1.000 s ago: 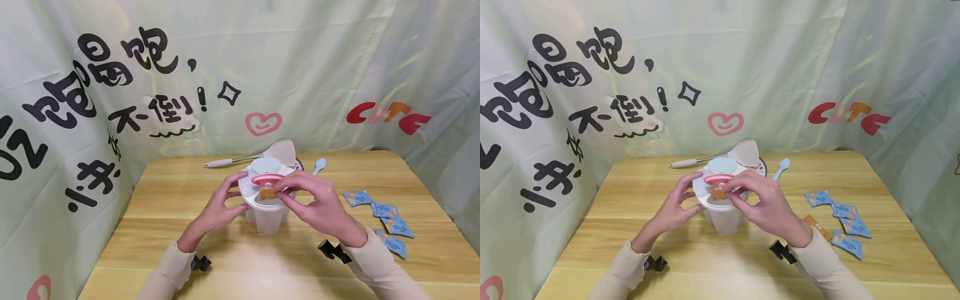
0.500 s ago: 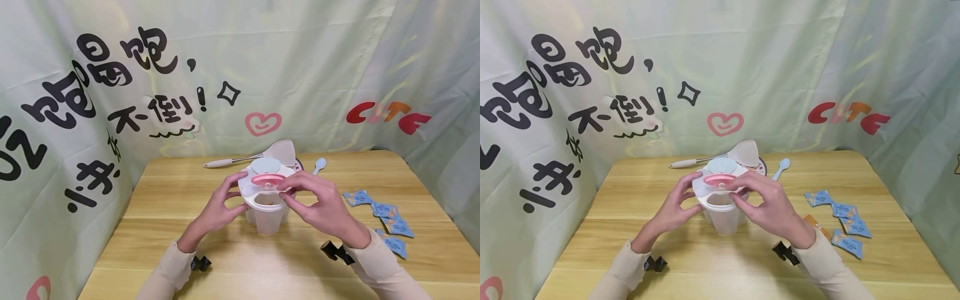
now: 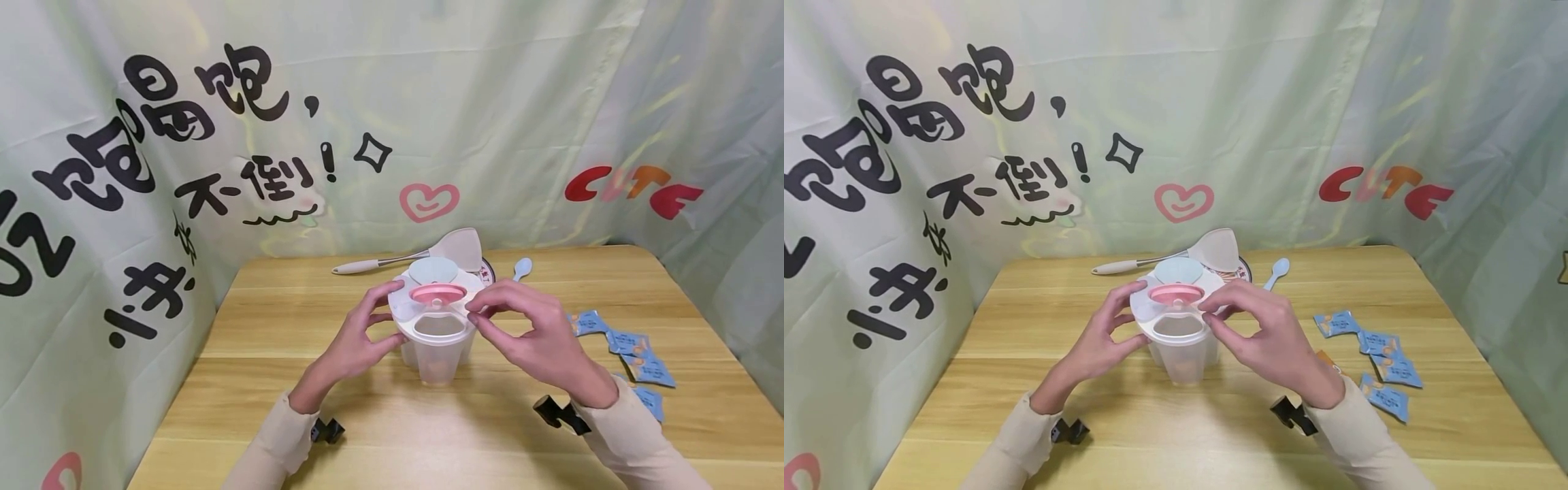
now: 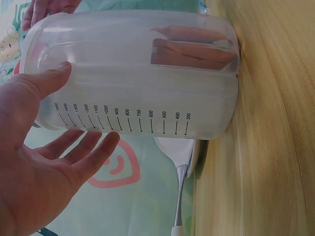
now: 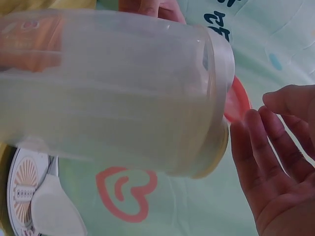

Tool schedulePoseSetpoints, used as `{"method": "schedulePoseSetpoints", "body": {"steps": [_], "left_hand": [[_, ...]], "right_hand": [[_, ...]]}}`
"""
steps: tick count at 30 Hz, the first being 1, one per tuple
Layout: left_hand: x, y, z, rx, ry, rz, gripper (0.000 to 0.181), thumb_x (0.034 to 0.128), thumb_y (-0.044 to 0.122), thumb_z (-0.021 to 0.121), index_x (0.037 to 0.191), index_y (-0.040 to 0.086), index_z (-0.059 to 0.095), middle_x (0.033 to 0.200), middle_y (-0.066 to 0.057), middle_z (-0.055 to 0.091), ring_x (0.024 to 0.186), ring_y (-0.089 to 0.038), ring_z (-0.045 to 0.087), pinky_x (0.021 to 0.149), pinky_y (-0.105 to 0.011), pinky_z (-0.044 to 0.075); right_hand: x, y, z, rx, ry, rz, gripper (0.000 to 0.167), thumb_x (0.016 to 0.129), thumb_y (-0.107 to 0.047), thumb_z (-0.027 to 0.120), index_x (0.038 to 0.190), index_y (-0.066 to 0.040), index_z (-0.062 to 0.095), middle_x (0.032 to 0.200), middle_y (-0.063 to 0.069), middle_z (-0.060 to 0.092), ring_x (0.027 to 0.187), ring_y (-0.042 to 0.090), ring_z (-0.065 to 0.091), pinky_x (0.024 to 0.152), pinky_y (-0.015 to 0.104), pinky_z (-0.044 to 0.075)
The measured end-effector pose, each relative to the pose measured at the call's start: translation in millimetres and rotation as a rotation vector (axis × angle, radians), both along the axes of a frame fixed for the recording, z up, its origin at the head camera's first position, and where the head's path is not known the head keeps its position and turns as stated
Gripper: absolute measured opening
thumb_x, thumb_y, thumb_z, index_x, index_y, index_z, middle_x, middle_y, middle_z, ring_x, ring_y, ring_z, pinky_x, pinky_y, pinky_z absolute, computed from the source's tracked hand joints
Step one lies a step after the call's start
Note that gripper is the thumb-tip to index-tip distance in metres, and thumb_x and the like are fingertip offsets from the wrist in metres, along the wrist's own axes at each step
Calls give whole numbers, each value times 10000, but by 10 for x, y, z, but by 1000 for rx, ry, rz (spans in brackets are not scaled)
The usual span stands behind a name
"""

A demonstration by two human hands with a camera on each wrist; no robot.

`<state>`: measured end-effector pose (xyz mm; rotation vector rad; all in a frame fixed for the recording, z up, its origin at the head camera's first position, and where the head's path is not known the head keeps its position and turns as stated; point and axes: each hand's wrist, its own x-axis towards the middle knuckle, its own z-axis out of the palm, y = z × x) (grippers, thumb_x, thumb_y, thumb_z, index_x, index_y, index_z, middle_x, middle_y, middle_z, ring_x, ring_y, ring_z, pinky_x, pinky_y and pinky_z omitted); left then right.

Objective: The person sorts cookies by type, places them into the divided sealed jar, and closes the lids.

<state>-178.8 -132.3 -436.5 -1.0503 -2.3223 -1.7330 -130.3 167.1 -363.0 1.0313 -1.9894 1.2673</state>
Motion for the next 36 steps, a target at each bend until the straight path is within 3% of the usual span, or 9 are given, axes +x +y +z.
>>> {"method": "schedulePoseSetpoints", "body": {"steps": [2, 5, 8, 12, 17, 23, 36], "left_hand": [[1, 0, 3, -1, 1, -1, 845, 898, -73, 843, 1611, 120, 434, 1692, -127, 469, 1426, -406, 600, 1073, -527, 646], [0, 0, 2, -3, 8, -3, 850, 896, -75, 846, 1613, 118, 432, 1692, -134, 468, 1424, -404, 603, 1070, -524, 649], [-5, -1, 2, -4, 15, 0, 853, 894, -69, 851, 1613, 118, 433, 1693, -139, 469, 1419, -411, 605, 1068, -498, 654], [-7, -4, 10, -5, 17, 5, 857, 892, -69, 853, 1614, 122, 434, 1692, -137, 470, 1418, -415, 606, 1071, -492, 653], [-6, -8, 2, -9, 16, 6, 848, 900, -62, 848, 1616, 122, 432, 1690, -142, 470, 1418, -444, 600, 1077, -471, 652], [-7, -12, -9, -9, 17, 6, 842, 899, -63, 849, 1610, 118, 438, 1684, -148, 477, 1414, -432, 605, 1074, -481, 653], [-6, -9, 5, -12, 15, 1, 835, 908, -52, 846, 1613, 115, 430, 1685, -151, 472, 1404, -430, 608, 1074, -533, 645]], "right_hand": [[3, 48, -14, 5, -2, -11, 338, 805, 152, 859, 1068, -51, 800, 993, 53, 780, 909, 58, 720, 847, 134, 641], [3, 135, -47, 13, -10, -32, 126, 979, -128, 832, 1072, -49, 801, 992, 62, 782, 919, 47, 716, 860, 116, 632], [6, 233, -75, 24, -21, -60, 288, 1036, -350, 738, 1075, -73, 803, 989, 59, 780, 930, 31, 714, 872, 103, 623], [10, 371, -98, 49, -24, -95, 93, 1002, -158, 806, 1069, -94, 804, 982, 43, 778, 928, 21, 712, 874, 97, 618], [43, 520, -152, 102, -76, -171, 121, 961, -80, 835, 1070, -119, 801, 991, 19, 789, 917, -24, 709, 873, 90, 618], [58, 679, -289, 128, -117, -264, 507, 720, 258, 858, 1029, -139, 793, 997, -52, 784, 917, -63, 708, 843, 70, 612], [30, 1032, -660, 162, -287, -434, 327, 865, 112, 848, 1036, -164, 804, 960, 64, 800, 870, -142, 671, 766, 26, 573]]}}
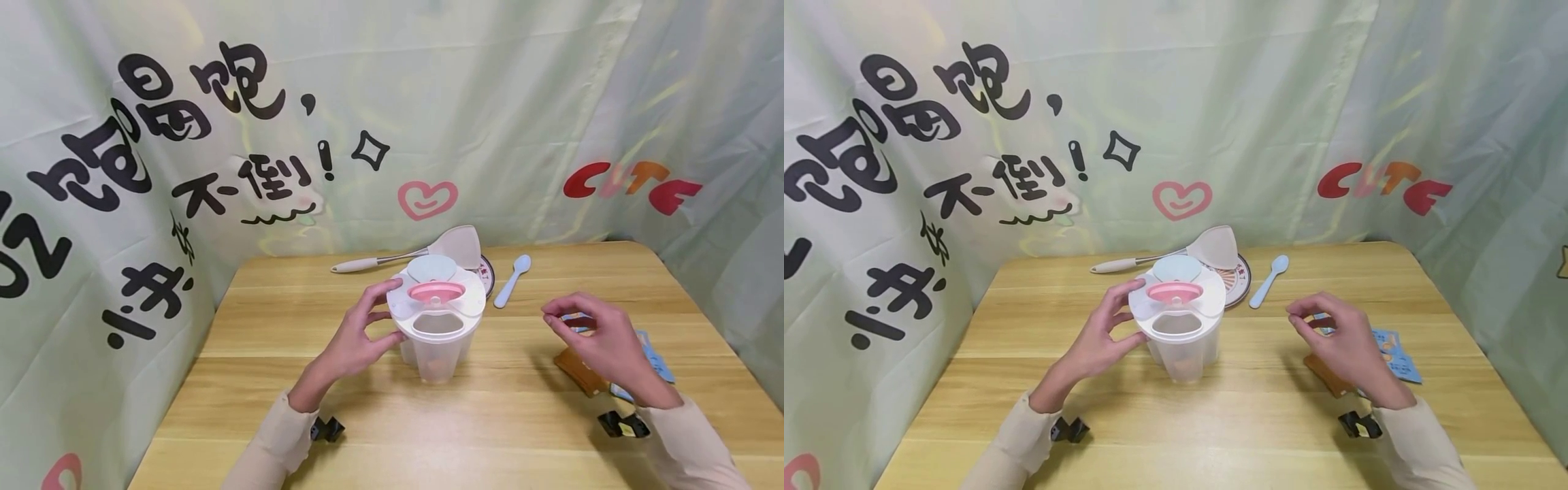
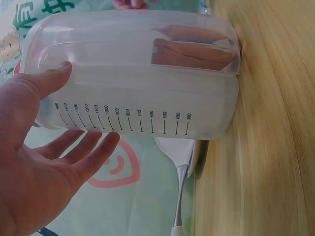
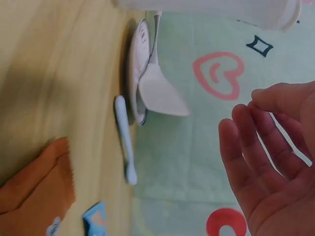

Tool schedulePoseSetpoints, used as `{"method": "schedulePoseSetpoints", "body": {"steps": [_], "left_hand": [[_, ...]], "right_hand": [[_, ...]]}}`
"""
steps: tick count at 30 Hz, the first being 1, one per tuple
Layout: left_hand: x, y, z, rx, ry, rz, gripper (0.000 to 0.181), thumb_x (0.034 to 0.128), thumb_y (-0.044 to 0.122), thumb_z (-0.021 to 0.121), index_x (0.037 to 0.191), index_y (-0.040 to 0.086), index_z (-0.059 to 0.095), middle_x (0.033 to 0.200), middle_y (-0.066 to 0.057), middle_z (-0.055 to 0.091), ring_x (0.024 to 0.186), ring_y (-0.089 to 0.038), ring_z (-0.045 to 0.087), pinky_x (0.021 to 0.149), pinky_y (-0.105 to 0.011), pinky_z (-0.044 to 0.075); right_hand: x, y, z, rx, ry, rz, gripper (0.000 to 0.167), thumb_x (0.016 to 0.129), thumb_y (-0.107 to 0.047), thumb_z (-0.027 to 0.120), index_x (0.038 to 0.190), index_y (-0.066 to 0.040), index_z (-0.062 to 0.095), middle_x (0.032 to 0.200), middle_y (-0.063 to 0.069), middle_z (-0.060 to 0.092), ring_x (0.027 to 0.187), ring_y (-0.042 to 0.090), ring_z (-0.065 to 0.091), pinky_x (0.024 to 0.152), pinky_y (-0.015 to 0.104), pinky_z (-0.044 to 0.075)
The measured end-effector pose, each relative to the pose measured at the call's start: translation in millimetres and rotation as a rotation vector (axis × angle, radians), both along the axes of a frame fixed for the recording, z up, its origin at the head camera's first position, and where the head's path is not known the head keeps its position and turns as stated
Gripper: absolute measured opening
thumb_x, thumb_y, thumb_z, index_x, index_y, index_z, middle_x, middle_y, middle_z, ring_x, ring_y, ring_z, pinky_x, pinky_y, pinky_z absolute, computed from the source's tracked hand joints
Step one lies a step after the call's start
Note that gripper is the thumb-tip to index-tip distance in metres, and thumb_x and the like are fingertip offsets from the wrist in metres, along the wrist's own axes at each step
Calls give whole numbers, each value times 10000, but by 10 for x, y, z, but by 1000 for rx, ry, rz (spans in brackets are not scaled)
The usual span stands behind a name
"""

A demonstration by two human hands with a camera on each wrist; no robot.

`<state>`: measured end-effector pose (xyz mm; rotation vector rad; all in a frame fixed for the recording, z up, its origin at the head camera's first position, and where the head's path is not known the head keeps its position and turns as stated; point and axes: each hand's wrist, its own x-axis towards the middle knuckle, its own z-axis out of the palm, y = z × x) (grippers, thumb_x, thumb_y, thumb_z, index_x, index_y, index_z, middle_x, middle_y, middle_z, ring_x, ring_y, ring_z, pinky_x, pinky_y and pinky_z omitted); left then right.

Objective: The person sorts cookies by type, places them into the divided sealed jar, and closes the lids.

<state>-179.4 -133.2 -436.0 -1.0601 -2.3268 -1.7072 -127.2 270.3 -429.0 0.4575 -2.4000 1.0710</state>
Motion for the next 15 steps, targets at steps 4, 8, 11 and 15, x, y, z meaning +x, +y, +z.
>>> {"method": "schedulePoseSetpoints", "body": {"steps": [4, 8, 11, 15], "left_hand": [[2, -2, 2, 3, 0, 5, 847, 899, -61, 850, 1613, 123, 434, 1685, -140, 474, 1414, -404, 610, 1074, -522, 646], [13, 1, 0, 8, 1, 4, 838, 897, -64, 851, 1607, 112, 442, 1682, -147, 478, 1414, -410, 612, 1069, -476, 655], [17, 4, -3, 9, 0, 1, 830, 900, -62, 849, 1604, 107, 443, 1682, -150, 477, 1414, -430, 605, 1069, -458, 657], [9, 6, -3, 13, 4, 0, 832, 898, -71, 845, 1605, 105, 441, 1681, -150, 476, 1409, -457, 598, 1067, -498, 655]], "right_hand": [[5, 72, -65, 26, -45, -8, 282, 900, 75, 835, 1048, -163, 803, 973, 64, 800, 871, -134, 665, 773, 30, 575], [26, 152, -157, 73, -73, -19, 266, 918, 60, 824, 1050, -169, 802, 973, 45, 792, 878, -152, 646, 773, 20, 565], [41, 225, -235, 86, -94, -21, 246, 918, 63, 821, 1058, -138, 800, 1013, 73, 792, 892, -166, 643, 749, 28, 568], [48, 334, -322, 106, -140, -24, 232, 920, 61, 819, 1089, -98, 802, 1047, 133, 799, 893, -155, 649, 688, 75, 587]]}}
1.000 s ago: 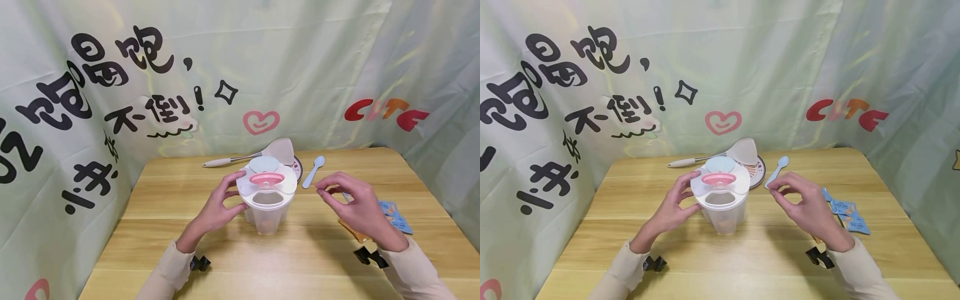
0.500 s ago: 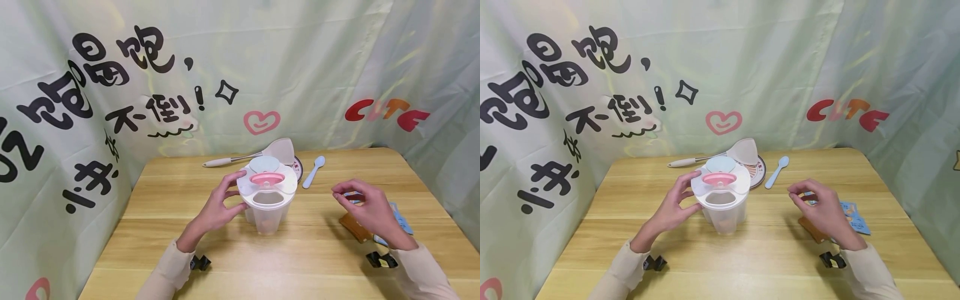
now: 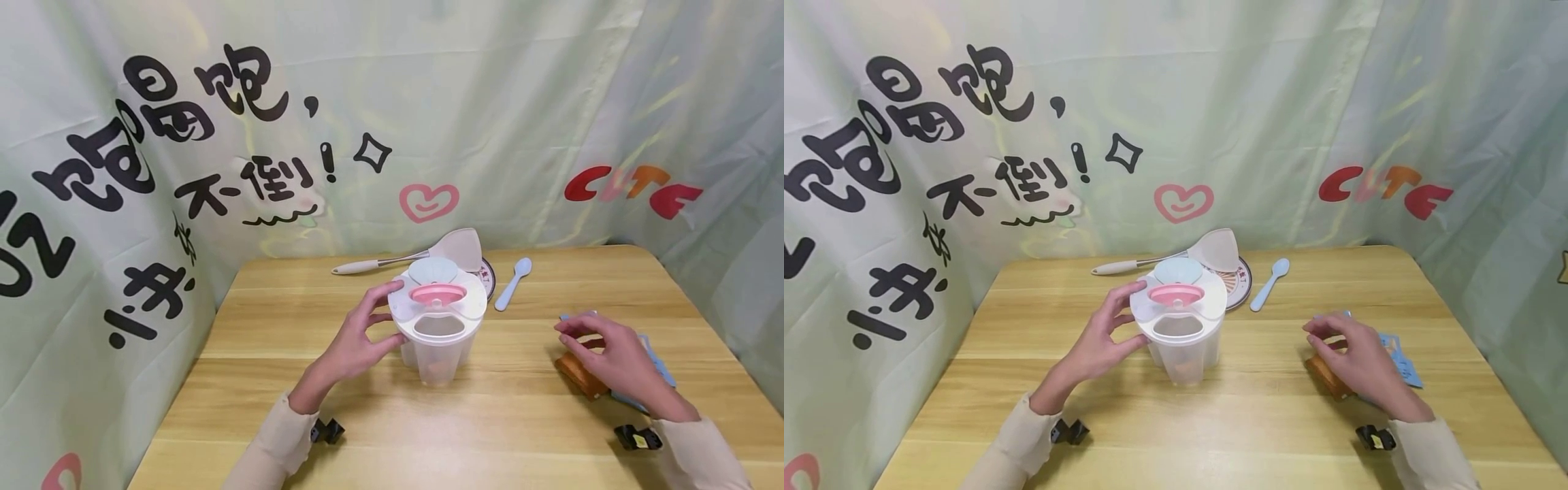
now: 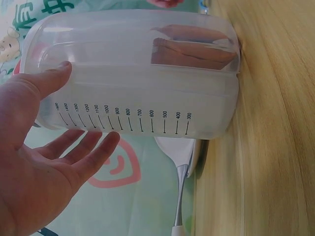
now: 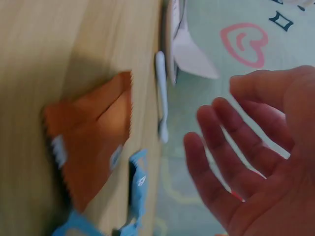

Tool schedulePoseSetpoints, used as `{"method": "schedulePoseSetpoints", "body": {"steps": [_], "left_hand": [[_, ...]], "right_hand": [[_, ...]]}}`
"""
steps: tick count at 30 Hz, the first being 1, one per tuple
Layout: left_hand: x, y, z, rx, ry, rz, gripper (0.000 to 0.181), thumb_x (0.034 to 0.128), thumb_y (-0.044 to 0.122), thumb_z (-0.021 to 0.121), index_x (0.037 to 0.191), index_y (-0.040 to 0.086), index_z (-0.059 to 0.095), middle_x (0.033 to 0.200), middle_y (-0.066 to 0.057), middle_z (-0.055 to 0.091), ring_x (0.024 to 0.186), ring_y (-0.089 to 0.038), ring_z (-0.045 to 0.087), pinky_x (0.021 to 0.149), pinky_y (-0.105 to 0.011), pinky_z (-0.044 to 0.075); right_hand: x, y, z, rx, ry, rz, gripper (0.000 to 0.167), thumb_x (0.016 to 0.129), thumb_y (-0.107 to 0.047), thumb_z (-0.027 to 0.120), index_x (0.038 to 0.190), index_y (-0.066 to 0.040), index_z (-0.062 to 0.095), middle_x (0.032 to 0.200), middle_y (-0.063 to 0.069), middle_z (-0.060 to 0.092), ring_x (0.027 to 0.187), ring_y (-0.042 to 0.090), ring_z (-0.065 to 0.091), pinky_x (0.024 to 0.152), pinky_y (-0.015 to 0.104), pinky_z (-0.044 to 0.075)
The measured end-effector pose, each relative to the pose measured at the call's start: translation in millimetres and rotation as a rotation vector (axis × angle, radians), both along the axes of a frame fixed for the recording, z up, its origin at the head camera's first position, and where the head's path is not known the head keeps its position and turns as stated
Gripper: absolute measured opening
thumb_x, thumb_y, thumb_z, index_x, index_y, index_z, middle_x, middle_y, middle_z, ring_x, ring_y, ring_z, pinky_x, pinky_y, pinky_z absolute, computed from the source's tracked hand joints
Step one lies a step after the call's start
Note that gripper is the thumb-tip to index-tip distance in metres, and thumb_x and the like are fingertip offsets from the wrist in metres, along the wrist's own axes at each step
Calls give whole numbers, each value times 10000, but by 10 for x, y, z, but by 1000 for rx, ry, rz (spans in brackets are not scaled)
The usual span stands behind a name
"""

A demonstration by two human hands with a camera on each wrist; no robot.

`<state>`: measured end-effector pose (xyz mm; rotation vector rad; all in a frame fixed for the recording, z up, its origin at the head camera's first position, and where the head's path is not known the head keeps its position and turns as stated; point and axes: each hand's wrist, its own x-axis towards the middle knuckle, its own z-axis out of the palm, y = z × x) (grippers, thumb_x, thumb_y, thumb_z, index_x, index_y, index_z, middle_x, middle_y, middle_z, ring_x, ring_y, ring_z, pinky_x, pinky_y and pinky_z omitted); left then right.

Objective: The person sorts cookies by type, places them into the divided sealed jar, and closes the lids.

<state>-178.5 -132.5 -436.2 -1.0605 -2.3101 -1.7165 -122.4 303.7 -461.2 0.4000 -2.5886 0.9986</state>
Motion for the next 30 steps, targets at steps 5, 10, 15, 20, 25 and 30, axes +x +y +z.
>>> {"method": "schedulePoseSetpoints", "body": {"steps": [5, 10, 15, 20, 25, 30], "left_hand": [[-3, 1, -5, 4, -7, -1, 832, 898, -73, 845, 1604, 103, 441, 1683, -142, 476, 1409, -454, 596, 1067, -530, 649], [-1, -2, -8, -2, -8, 2, 835, 900, -70, 844, 1608, 107, 439, 1688, -136, 472, 1418, -421, 600, 1069, -513, 651], [2, -10, 0, -14, -1, 7, 840, 898, -65, 848, 1609, 115, 439, 1692, -135, 469, 1419, -394, 608, 1068, -472, 656], [-5, -7, 0, -14, -2, 7, 838, 899, -61, 849, 1608, 120, 441, 1690, -127, 472, 1422, -400, 605, 1069, -473, 656], [0, -7, -2, -12, -3, 3, 835, 898, -66, 848, 1606, 116, 443, 1692, -132, 469, 1417, -398, 609, 1069, -483, 655], [3, -6, 4, -13, 10, 2, 830, 907, -56, 843, 1611, 117, 439, 1692, -152, 463, 1407, -408, 614, 1067, -422, 659]], "right_hand": [[22, 114, -92, 64, -55, -4, 234, 924, 76, 806, 1103, -74, 800, 1030, 132, 808, 883, -149, 638, 633, 144, 612], [54, 179, -142, 96, -79, -4, 228, 891, 30, 859, 1088, -68, 800, 1029, 109, 807, 877, -140, 640, 625, 165, 623], [104, 220, -172, 147, -97, -10, 274, 840, -80, 937, 1081, -82, 807, 1001, 57, 806, 860, -95, 648, 613, 198, 621], [138, 240, -166, 225, -169, -21, 304, 847, -143, 947, 1103, -71, 802, 992, 9, 784, 830, -17, 642, 614, 210, 603], [136, 257, -160, 293, -247, -19, 319, 878, -189, 929, 1140, -69, 794, 962, -38, 765, 804, -22, 625, 633, 216, 570], [111, 257, -142, 290, -299, -11, 353, 887, -183, 917, 1172, -30, 775, 929, -42, 763, 759, -45, 630, 637, 225, 560]]}}
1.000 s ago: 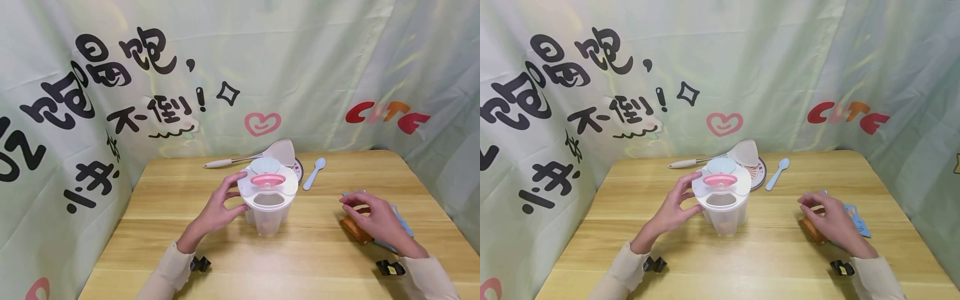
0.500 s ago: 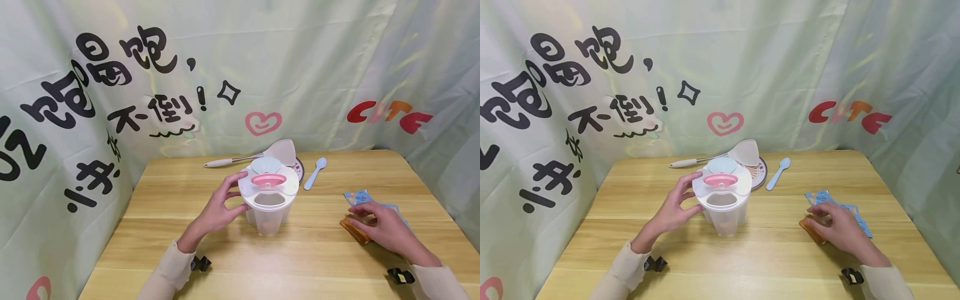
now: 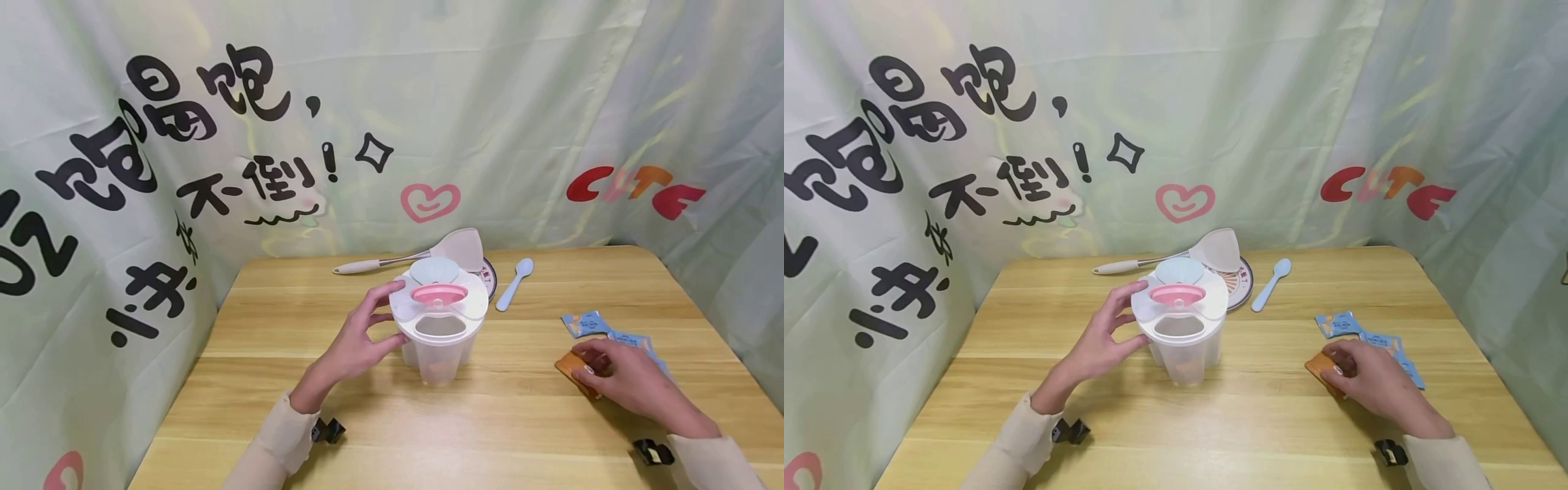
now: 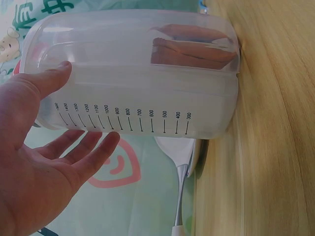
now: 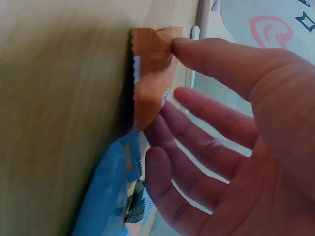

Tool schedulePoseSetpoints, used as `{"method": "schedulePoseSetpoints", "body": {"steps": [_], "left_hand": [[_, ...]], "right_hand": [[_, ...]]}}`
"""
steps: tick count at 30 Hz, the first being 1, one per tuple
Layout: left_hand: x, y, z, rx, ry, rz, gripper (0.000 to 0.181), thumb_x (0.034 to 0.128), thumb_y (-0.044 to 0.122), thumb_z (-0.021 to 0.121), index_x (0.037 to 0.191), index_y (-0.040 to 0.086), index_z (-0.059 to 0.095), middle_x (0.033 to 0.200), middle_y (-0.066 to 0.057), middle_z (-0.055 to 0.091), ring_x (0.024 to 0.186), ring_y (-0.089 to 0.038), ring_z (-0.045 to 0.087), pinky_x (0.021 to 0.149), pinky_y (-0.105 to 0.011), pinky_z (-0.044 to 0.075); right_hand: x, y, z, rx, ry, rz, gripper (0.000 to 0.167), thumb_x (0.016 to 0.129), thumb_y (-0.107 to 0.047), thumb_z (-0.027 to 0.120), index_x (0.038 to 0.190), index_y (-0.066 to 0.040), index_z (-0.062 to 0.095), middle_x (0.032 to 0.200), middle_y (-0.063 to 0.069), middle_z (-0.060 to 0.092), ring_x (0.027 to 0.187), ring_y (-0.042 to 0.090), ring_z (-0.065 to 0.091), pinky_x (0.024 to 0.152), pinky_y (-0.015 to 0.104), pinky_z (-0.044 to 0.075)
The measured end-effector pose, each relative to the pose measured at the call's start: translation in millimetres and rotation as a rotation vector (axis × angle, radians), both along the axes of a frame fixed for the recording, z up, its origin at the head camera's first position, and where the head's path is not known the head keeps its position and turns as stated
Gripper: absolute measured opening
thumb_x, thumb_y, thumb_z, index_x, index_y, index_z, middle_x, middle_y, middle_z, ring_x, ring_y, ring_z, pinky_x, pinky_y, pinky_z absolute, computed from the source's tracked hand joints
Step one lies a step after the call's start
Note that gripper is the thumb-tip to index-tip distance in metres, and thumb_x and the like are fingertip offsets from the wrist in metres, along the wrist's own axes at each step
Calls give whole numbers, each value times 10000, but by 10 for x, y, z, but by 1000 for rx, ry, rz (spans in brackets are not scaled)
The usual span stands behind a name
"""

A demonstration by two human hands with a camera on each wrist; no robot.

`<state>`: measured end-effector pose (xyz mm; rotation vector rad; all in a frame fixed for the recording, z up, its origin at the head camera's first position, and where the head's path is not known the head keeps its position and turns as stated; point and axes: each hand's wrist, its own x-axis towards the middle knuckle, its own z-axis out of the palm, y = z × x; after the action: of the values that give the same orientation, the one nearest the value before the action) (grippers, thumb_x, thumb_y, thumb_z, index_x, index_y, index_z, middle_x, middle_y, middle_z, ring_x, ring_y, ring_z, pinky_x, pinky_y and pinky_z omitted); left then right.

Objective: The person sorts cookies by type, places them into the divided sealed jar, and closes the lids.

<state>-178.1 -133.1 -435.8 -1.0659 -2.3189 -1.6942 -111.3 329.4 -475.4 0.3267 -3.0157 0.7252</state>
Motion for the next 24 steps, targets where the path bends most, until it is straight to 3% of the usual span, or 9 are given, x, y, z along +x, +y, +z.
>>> {"method": "schedulePoseSetpoints", "body": {"steps": [9, 12, 18, 24], "left_hand": [[-3, -3, -1, -2, -11, -1, 836, 904, -61, 845, 1612, 120, 439, 1696, -144, 459, 1414, -436, 601, 1069, -379, 656], [-9, -1, -2, -7, -4, 0, 838, 902, -63, 845, 1612, 116, 437, 1691, -146, 464, 1416, -439, 600, 1069, -380, 657], [-3, 5, 10, -12, -10, 1, 833, 903, -62, 845, 1608, 104, 434, 1690, -151, 464, 1417, -448, 597, 1074, -366, 653], [11, 13, 26, -14, -23, 6, 827, 906, -52, 846, 1608, 103, 436, 1693, -140, 464, 1421, -420, 601, 1079, -369, 651]], "right_hand": [[-65, -42, 78, 1, -31, -14, 506, 864, -173, 934, 1268, 60, 737, 1035, 124, 809, 765, 25, 649, 612, 219, 528], [-67, -58, 89, 8, -14, -13, 503, 856, -166, 938, 1270, 43, 745, 984, 78, 796, 757, 15, 625, 612, 219, 513], [-56, -123, 83, -19, 114, 26, 397, 830, -119, 944, 1191, -55, 790, 854, -99, 692, 726, -88, 515, 576, 201, 451], [-71, -204, 132, -112, 251, 44, 367, 789, -5, 946, 1119, -77, 801, 856, -84, 688, 750, -104, 518, 556, 182, 525]]}}
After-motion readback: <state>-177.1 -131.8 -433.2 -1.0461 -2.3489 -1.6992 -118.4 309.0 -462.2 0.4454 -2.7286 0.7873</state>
